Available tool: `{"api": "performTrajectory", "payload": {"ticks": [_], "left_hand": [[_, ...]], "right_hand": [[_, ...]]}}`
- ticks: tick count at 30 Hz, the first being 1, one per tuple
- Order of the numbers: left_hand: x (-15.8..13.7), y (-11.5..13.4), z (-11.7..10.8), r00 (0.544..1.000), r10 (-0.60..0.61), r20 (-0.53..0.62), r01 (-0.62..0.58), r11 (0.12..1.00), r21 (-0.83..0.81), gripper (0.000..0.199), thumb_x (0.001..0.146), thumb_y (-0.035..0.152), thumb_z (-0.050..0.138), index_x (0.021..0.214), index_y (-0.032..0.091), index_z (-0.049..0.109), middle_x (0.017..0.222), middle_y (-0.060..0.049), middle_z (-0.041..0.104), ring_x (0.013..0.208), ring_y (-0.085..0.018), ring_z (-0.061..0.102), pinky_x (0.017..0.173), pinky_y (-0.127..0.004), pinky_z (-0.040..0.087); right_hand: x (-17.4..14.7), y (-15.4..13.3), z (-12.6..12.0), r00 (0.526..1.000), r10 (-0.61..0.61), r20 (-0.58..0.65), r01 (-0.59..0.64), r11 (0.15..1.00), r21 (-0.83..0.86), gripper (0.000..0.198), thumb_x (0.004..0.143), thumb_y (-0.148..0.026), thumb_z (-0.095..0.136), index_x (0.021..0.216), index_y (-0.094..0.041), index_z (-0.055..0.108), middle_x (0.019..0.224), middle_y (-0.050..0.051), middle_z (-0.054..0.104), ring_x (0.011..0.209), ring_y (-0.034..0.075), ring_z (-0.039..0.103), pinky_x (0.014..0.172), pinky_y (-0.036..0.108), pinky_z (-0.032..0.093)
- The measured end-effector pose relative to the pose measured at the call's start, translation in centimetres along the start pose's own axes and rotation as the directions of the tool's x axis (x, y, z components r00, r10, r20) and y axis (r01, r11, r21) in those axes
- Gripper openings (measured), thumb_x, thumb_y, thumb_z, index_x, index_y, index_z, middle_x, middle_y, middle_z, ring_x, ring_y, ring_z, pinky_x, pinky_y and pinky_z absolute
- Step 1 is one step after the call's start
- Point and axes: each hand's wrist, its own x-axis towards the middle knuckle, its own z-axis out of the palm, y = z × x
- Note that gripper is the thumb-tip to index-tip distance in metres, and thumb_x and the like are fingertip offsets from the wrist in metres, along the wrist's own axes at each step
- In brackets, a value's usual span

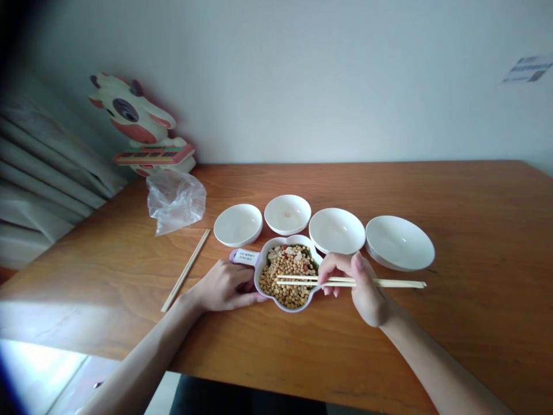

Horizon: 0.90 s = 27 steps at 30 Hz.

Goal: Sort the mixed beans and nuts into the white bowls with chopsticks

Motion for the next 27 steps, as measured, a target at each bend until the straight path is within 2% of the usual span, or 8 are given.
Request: {"api": "performTrajectory", "payload": {"ticks": [7, 17, 27], "left_hand": [[0.0, 0.1, 0.0, 1.000, -0.004, -0.015, 0.004, 1.000, -0.015, 0.050, 0.103, 0.058, 0.068, 0.073, 0.019, 0.062, 0.072, -0.002, 0.070, 0.061, -0.012, 0.054, 0.059, -0.028, 0.032], [0.0, 0.0, 0.1, 1.000, -0.007, -0.004, 0.007, 1.000, -0.018, 0.049, 0.104, 0.058, 0.067, 0.075, 0.018, 0.063, 0.073, -0.002, 0.070, 0.062, -0.013, 0.057, 0.061, -0.028, 0.036], [-0.2, -0.2, 0.2, 1.000, -0.017, 0.017, 0.017, 1.000, -0.006, 0.050, 0.104, 0.061, 0.065, 0.076, 0.019, 0.065, 0.073, -0.002, 0.071, 0.062, -0.013, 0.058, 0.060, -0.028, 0.036]], "right_hand": [[-0.2, 0.6, 0.8, 0.997, -0.076, 0.029, 0.077, 0.996, -0.036, 0.076, 0.109, -0.074, 0.025, 0.088, -0.025, 0.080, 0.077, 0.007, 0.068, 0.066, 0.022, 0.064, 0.057, 0.034, 0.050], [-0.5, 1.3, 0.4, 0.995, -0.077, 0.057, 0.081, 0.994, -0.070, 0.074, 0.109, -0.073, 0.023, 0.091, -0.028, 0.079, 0.082, 0.008, 0.069, 0.071, 0.025, 0.062, 0.063, 0.039, 0.050], [-0.2, 1.5, 0.6, 0.993, -0.098, -0.060, 0.095, 0.994, -0.049, 0.080, 0.110, -0.072, 0.023, 0.081, -0.023, 0.080, 0.072, 0.007, 0.066, 0.061, 0.021, 0.060, 0.054, 0.034, 0.046]]}}
